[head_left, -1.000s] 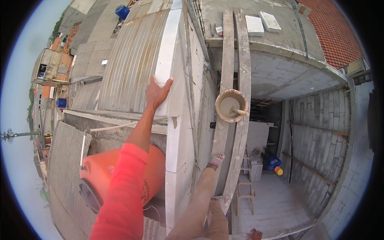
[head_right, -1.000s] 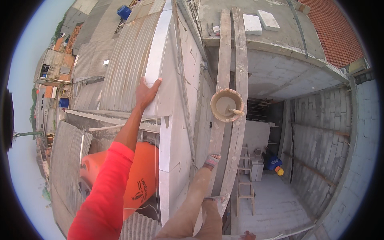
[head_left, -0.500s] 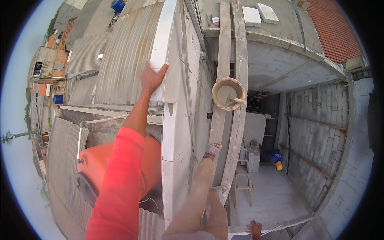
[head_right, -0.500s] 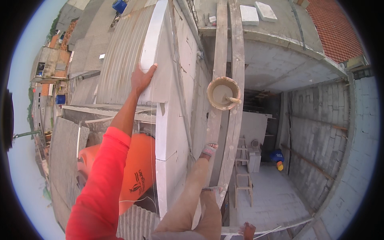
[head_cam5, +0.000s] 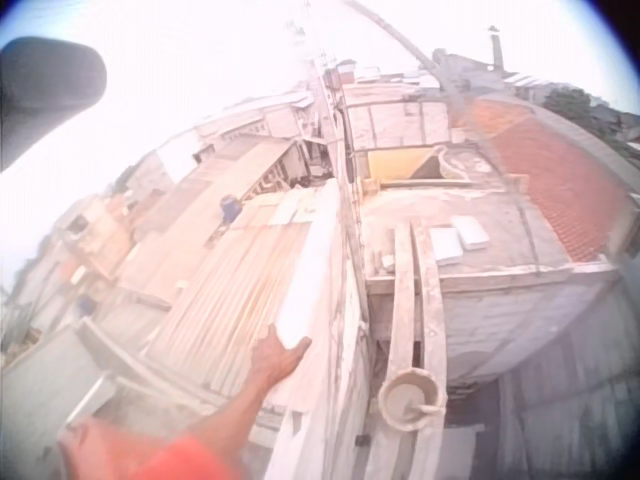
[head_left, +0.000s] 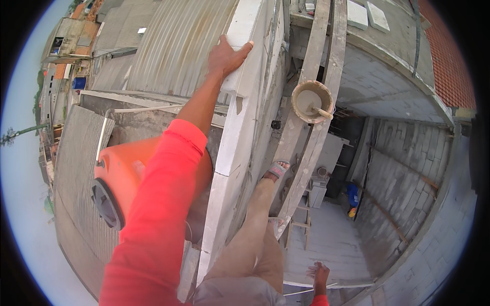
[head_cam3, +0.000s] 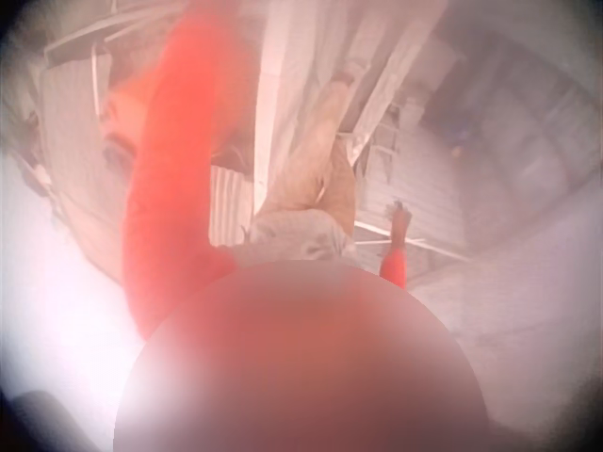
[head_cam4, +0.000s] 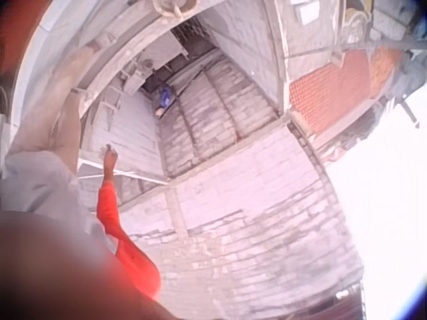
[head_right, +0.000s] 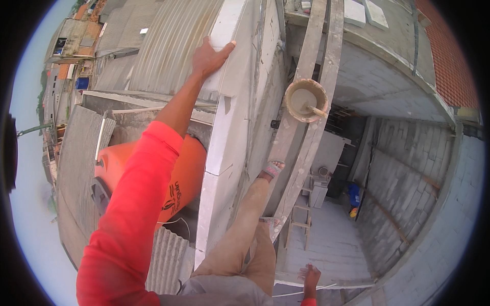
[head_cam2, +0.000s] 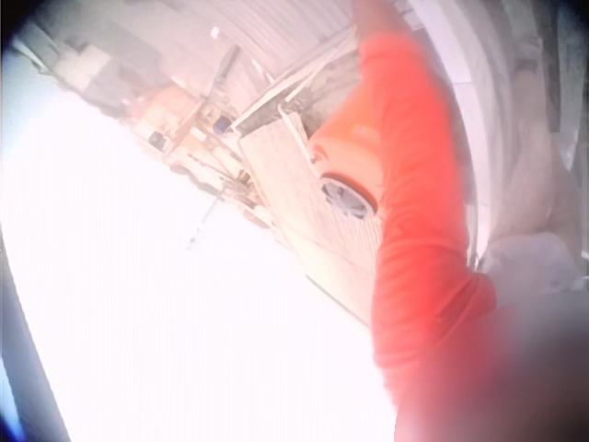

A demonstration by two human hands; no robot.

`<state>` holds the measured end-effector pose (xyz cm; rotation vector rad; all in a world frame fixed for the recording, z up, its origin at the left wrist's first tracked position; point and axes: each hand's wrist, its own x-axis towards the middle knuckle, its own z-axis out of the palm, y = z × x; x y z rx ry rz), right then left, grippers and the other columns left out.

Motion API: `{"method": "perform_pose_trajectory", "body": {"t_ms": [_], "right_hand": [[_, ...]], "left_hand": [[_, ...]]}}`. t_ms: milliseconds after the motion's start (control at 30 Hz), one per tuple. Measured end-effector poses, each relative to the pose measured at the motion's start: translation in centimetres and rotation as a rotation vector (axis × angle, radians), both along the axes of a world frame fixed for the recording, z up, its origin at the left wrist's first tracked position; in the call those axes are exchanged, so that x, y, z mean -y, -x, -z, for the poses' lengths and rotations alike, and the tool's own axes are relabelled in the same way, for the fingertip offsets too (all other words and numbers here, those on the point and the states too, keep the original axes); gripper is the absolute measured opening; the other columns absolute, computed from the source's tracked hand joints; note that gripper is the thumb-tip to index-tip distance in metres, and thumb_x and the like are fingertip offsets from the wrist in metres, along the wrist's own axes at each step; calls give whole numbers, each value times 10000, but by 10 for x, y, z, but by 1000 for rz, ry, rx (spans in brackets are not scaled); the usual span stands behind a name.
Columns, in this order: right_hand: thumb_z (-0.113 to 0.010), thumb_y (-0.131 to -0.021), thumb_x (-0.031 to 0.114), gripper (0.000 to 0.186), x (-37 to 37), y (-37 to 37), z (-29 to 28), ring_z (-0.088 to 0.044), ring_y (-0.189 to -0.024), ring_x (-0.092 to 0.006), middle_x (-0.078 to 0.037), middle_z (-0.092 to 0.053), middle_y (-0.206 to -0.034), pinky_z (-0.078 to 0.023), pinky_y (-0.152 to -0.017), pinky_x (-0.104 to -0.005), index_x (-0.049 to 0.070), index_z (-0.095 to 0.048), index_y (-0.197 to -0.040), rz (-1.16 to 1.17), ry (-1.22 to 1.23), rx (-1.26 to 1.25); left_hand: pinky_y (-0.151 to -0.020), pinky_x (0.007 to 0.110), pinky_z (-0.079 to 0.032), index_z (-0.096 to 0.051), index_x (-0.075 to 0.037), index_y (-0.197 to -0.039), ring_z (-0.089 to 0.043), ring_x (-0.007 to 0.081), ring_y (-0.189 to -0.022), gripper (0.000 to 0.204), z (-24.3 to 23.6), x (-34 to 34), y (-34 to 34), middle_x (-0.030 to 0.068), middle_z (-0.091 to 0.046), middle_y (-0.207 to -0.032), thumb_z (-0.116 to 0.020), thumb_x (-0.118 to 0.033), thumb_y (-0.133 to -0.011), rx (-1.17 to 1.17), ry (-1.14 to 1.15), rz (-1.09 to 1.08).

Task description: The person stands on a wooden scaffold on a rooftop and installs white rectangular tiles onto a vertical wall. They use a trowel to apply mortar from a bucket, place tiles one by one, and adjust their position to reach different sections of the wall.

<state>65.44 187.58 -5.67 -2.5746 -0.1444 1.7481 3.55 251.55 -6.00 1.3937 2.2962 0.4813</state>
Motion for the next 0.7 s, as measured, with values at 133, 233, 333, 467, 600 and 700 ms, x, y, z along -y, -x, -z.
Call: {"method": "perform_pose_trajectory", "body": {"t_ms": [133, 233, 333, 467, 600, 700], "right_hand": [[-596, -1052, 378, 471, -26, 10, 1, -747, -684, -302, -241, -765, -950, -610, -614, -425, -64, -668, -1198, -22, -21, -19], [-598, -1059, 365, 441, -44, 20, 0, -737, -665, -273, -217, -766, -924, -599, -596, -394, -48, -686, -1187, -1, -61, -34], [-608, -1062, 345, 401, -57, 26, 0, -729, -655, -258, -200, -765, -905, -593, -584, -375, -36, -692, -1157, -2, -92, -31], [-604, -1056, 365, 455, -59, 17, -5, -752, -702, -290, -207, -769, -947, -610, -629, -401, -61, -672, -1203, -60, -97, -3], [-606, -1059, 307, 370, -38, -7, -15, -740, -662, -281, -200, -757, -887, -602, -581, -395, -50, -676, -1122, -71, -118, 31], [-615, -1057, 249, 305, -19, -22, -14, -719, -600, -268, -191, -745, -826, -587, -523, -378, -51, -671, -1068, -26, -39, 67]], "left_hand": [[-1013, 485, -541, -427, 137, -1475, -692, 407, -1186, 1152, 6, -1, 6, 204, -781, -1072, -703, -761, -809, 32, -5, 29], [-1023, 482, -540, -417, 132, -1496, -690, 415, -1199, 1186, 13, -3, 7, 229, -768, -1124, -700, -785, -800, -71, -12, 22], [-1065, 478, -522, -379, 130, -1543, -663, 430, -1260, 1250, 15, -5, 8, 285, -710, -1276, -690, -818, -791, -79, -33, 11], [-1127, 465, -489, -308, 129, -1602, -610, 446, -1350, 1329, 11, -1, 18, 334, -598, -1457, -666, -859, -790, 126, 42, 9], [-1125, 445, -494, -310, 115, -1617, -596, 439, -1371, 1340, 19, 33, 30, 330, -583, -1482, -673, -871, -786, 210, 81, -37], [-1073, 430, -525, -486, 96, -1533, -656, 402, -1296, 1201, 25, 64, 27, 307, -664, -1381, -726, -817, -790, 376, -9, -116]]}}
